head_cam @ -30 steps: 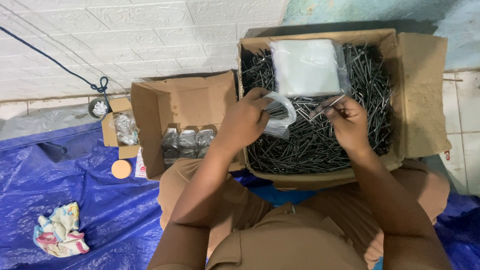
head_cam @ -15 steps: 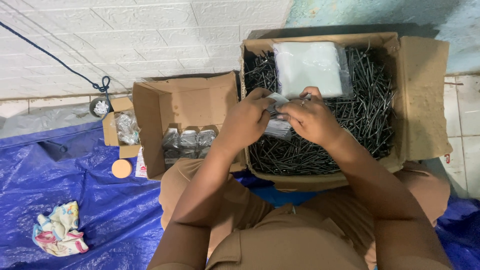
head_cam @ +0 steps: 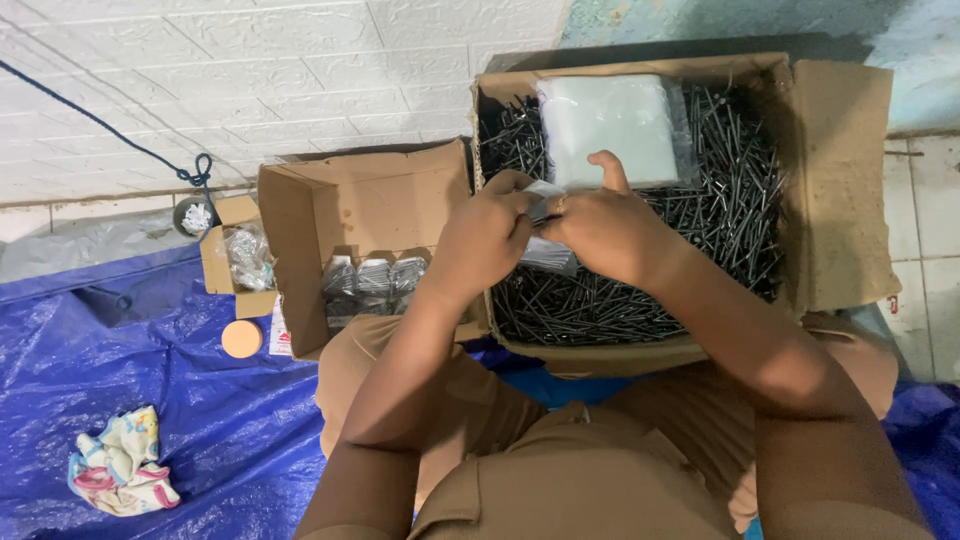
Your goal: The person is sitting on the floor, picking up metal nails from a large cardboard box and placing them into small clear plastic bags, then moving the filled bags to another box.
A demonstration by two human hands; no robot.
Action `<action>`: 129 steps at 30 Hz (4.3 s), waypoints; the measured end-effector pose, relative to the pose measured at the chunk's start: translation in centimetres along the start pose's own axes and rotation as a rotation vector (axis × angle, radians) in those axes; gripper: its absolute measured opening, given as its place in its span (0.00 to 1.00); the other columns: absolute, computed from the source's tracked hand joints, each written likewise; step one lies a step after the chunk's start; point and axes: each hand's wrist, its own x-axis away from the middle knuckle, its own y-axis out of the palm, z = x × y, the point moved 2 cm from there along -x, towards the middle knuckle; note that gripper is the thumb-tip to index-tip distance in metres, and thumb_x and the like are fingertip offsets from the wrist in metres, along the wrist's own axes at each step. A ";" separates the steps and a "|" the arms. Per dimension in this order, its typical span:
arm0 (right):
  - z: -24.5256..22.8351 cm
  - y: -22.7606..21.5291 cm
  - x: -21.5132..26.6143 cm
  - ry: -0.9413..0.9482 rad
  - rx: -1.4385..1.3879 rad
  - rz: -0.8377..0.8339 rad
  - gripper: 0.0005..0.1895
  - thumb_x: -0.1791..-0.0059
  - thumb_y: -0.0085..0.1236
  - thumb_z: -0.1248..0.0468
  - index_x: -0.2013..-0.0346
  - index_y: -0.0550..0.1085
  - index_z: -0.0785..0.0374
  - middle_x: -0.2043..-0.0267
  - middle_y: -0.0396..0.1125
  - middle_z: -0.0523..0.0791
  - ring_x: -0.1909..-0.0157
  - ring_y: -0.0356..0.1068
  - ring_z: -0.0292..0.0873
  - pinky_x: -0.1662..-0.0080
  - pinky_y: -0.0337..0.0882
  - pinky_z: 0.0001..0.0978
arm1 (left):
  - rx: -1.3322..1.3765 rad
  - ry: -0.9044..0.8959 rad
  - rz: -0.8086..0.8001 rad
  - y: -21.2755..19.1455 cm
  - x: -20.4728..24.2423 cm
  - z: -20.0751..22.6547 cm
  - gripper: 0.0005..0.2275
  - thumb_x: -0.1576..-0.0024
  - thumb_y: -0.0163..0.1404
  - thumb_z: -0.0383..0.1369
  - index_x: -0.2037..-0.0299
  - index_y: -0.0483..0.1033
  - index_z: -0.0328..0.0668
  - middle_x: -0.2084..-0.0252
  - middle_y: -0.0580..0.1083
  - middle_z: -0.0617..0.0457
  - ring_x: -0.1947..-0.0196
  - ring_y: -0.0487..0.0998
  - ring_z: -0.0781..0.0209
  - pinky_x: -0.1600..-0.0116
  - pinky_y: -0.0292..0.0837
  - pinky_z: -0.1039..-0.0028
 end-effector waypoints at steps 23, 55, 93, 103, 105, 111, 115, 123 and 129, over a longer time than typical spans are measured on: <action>5.1 12.5 5.2 0.395 -0.145 0.209 0.10 0.54 0.51 0.62 0.63 0.69 0.65 0.69 0.63 0.47 0.67 0.67 0.49 0.66 0.66 0.35 | -0.016 0.034 -0.005 0.5 -0.1 0.1 0.11 0.49 0.39 0.22 0.58 0.70 0.25 0.56 0.66 0.37 0.81 0.74 0.49 0.80 0.71 0.64; 3.1 4.0 5.8 0.554 -0.467 -0.028 0.13 0.53 0.47 0.64 0.57 0.68 0.69 0.63 0.65 0.56 0.61 0.67 0.59 0.66 0.70 0.44 | -0.030 0.064 -0.005 -0.5 0.1 0.6 0.11 0.48 0.39 0.23 0.58 0.70 0.26 0.57 0.66 0.37 0.73 0.75 0.43 0.76 0.73 0.64; 0.5 2.1 0.7 0.068 -0.116 0.054 0.10 0.55 0.46 0.72 0.63 0.71 0.56 0.59 0.67 0.44 0.58 0.66 0.41 0.48 0.46 0.49 | 0.052 0.000 0.036 -0.7 -0.6 0.7 0.09 0.48 0.39 0.22 0.63 0.72 0.25 0.60 0.69 0.38 0.74 0.76 0.44 0.75 0.73 0.64; 3.0 5.6 3.2 0.070 -0.276 0.389 0.27 0.65 0.54 0.40 0.58 0.71 0.49 0.48 0.52 0.45 0.49 0.47 0.46 0.49 0.49 0.47 | 0.157 -0.012 0.066 0.4 -0.8 0.5 0.10 0.48 0.39 0.22 0.61 0.71 0.22 0.60 0.68 0.35 0.80 0.73 0.51 0.79 0.68 0.68; 3.0 5.6 3.3 0.044 -0.336 0.416 0.17 0.61 0.57 0.51 0.62 0.71 0.55 0.53 0.58 0.47 0.51 0.59 0.50 0.53 0.59 0.48 | 0.206 -0.007 0.058 0.6 -0.8 0.9 0.10 0.47 0.38 0.22 0.61 0.71 0.21 0.59 0.68 0.34 0.80 0.73 0.51 0.80 0.66 0.69; 2.9 4.1 5.1 -0.002 -0.472 0.489 0.06 0.56 0.54 0.62 0.68 0.73 0.62 0.62 0.64 0.49 0.62 0.66 0.53 0.60 0.64 0.45 | 0.160 -0.025 0.027 -0.3 -0.4 3.3 0.10 0.47 0.38 0.22 0.62 0.71 0.21 0.60 0.68 0.34 0.81 0.73 0.52 0.80 0.66 0.70; 3.2 3.7 6.6 -0.025 -0.504 0.501 0.06 0.58 0.55 0.66 0.68 0.74 0.64 0.61 0.65 0.51 0.61 0.66 0.54 0.60 0.65 0.46 | 0.028 -0.042 -0.038 -0.6 0.1 5.4 0.09 0.50 0.42 0.20 0.61 0.73 0.26 0.61 0.69 0.37 0.74 0.75 0.43 0.75 0.72 0.65; 3.3 -0.5 8.9 0.084 -0.600 0.290 0.08 0.58 0.54 0.67 0.66 0.75 0.66 0.62 0.66 0.54 0.62 0.68 0.52 0.63 0.69 0.41 | -0.104 -0.104 -0.072 0.3 0.4 7.9 0.10 0.50 0.43 0.21 0.60 0.74 0.36 0.64 0.71 0.43 0.71 0.76 0.46 0.71 0.74 0.66; 4.0 -1.3 9.4 -0.003 -0.589 0.340 0.05 0.58 0.54 0.71 0.68 0.74 0.68 0.65 0.65 0.53 0.67 0.67 0.50 0.67 0.66 0.40 | -0.126 -0.095 -0.088 0.0 0.6 9.4 0.10 0.50 0.43 0.19 0.60 0.74 0.32 0.66 0.68 0.41 0.73 0.75 0.43 0.72 0.73 0.63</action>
